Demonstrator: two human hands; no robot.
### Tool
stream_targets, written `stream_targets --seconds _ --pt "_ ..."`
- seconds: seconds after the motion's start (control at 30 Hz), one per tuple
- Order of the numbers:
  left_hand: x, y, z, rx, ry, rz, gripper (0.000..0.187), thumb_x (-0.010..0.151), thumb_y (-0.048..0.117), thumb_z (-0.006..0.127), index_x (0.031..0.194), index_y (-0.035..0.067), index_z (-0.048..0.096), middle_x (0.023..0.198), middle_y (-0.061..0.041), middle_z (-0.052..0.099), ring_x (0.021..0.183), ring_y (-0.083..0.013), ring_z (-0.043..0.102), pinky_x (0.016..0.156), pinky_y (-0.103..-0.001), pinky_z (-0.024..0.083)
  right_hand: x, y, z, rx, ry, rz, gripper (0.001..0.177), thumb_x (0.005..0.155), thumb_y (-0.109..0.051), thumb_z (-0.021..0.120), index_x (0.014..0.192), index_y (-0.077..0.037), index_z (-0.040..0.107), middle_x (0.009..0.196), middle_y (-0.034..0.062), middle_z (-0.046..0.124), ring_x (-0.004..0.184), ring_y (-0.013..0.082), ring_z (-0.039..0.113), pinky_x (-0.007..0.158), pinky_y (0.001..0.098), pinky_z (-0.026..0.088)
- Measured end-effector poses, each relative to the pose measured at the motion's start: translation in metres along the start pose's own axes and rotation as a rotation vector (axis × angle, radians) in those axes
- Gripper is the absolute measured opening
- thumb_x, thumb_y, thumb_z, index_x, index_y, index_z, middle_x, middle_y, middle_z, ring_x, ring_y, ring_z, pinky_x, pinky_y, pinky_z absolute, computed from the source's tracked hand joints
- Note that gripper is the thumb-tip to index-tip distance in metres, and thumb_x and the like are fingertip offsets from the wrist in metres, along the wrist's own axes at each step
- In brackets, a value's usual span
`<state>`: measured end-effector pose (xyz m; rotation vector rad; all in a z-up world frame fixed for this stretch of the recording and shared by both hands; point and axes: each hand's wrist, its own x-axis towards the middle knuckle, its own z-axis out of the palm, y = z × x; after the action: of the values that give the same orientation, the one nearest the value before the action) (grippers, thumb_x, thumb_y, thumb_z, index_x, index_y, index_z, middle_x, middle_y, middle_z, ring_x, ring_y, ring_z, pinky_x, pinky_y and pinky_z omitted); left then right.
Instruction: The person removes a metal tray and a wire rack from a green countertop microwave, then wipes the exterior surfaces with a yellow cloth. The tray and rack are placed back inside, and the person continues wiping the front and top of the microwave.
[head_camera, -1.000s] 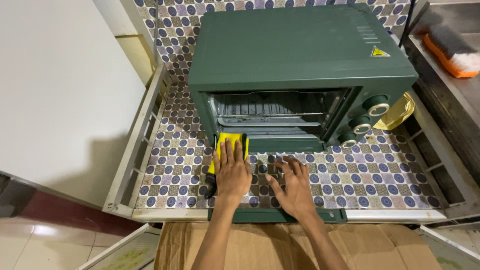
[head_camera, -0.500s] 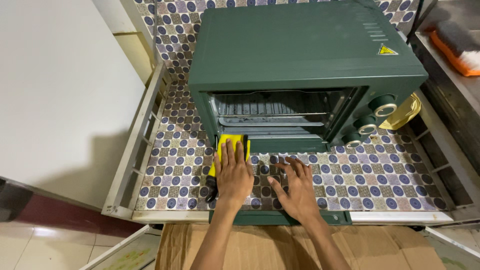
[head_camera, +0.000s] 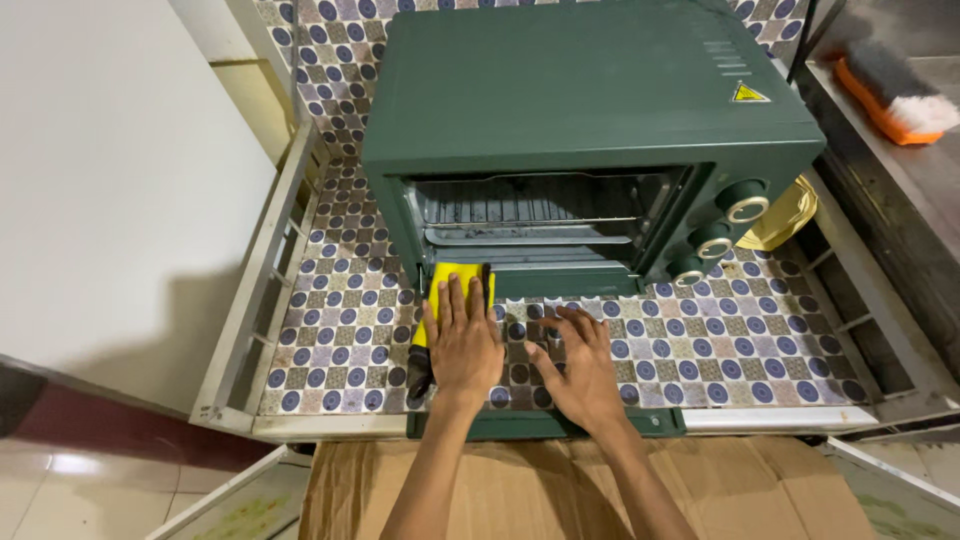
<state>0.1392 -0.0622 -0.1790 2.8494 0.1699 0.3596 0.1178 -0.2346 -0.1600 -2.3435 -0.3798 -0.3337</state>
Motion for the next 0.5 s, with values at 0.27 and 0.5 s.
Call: stream_targets --seconds 0.27,0.5 --pt "-0.03 0.008 -0.004 0.027 -0.032 0.08 0.062 0.101 0.033 0.04 0.157 0.008 0.032 0.166 -0.02 0.019 0.155 -0.0334 0.011 0.123 -0.053 0.003 -0.006 0.003 -0.009 0.103 0.128 0.234 0.038 0.092 -0.035 0.069 0.115 -0.006 0.073 0.132 0.018 0.066 0.127 0.0355 0.059 0.109 0.0447 0.046" --pt "-0.001 0.007 0.002 0.034 -0.089 0.03 0.063 0.104 0.037 0.034 0.159 0.009 0.025 0.167 -0.02 0.014 0.156 -0.0327 0.006 0.124 -0.053 -0.001 0.0 0.026 -0.025 -0.071 -0.021 0.136 0.05 0.088 -0.035 0.072 0.127 -0.004 0.065 0.139 0.0207 0.059 0.128 0.041 0.05 0.106 0.0481 0.043"
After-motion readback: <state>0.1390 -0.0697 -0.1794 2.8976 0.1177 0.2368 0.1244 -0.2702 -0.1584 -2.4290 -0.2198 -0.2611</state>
